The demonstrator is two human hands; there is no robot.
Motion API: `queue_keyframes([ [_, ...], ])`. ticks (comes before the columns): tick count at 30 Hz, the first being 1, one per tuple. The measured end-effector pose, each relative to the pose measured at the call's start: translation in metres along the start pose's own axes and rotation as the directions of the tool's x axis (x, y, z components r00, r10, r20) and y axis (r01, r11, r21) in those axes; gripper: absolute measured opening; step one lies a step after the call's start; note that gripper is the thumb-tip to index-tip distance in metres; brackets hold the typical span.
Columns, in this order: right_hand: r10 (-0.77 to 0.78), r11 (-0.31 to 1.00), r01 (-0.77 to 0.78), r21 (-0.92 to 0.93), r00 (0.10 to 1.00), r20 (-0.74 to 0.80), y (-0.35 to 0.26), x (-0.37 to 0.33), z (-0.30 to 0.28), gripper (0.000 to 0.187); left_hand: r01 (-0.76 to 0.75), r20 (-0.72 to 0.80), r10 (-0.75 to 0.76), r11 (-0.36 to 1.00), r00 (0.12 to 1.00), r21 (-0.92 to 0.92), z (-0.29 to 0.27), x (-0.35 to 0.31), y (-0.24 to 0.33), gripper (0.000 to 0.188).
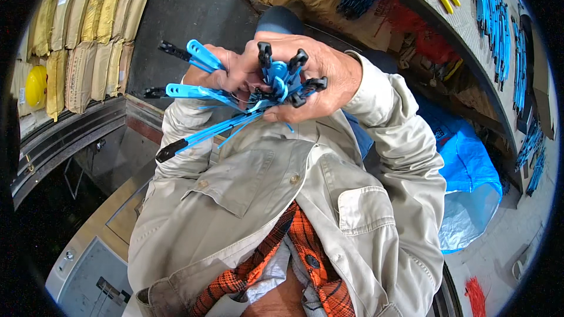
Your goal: Organizing, bundling, and trimming groups of blue electrical wires at a manufacturing workstation.
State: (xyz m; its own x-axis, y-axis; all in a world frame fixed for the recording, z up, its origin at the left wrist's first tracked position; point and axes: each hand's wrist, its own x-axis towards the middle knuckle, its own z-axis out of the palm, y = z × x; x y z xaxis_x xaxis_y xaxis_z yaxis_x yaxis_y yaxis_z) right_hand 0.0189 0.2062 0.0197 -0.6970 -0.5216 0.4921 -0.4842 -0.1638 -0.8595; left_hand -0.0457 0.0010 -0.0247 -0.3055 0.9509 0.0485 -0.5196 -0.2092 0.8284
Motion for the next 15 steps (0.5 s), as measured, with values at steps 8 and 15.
queue_keyframes([
  [8, 0.181, 0.972, -0.223, -0.071, 0.91, -0.374, 0.005, -0.018, 0.009, 0.02, -0.053, -0.149, 0.062, 0.997, 0.987, 0.061, 0.011, 0.011, 0.002, 0.015],
  [15, 0.24, 0.931, -0.344, -0.125, 0.831, -0.501, -0.004, -0.016, 0.012, 0.021, -0.146, -0.054, 0.168, 0.948, 0.984, 0.281, 0.005, 0.012, 0.006, 0.02],
])
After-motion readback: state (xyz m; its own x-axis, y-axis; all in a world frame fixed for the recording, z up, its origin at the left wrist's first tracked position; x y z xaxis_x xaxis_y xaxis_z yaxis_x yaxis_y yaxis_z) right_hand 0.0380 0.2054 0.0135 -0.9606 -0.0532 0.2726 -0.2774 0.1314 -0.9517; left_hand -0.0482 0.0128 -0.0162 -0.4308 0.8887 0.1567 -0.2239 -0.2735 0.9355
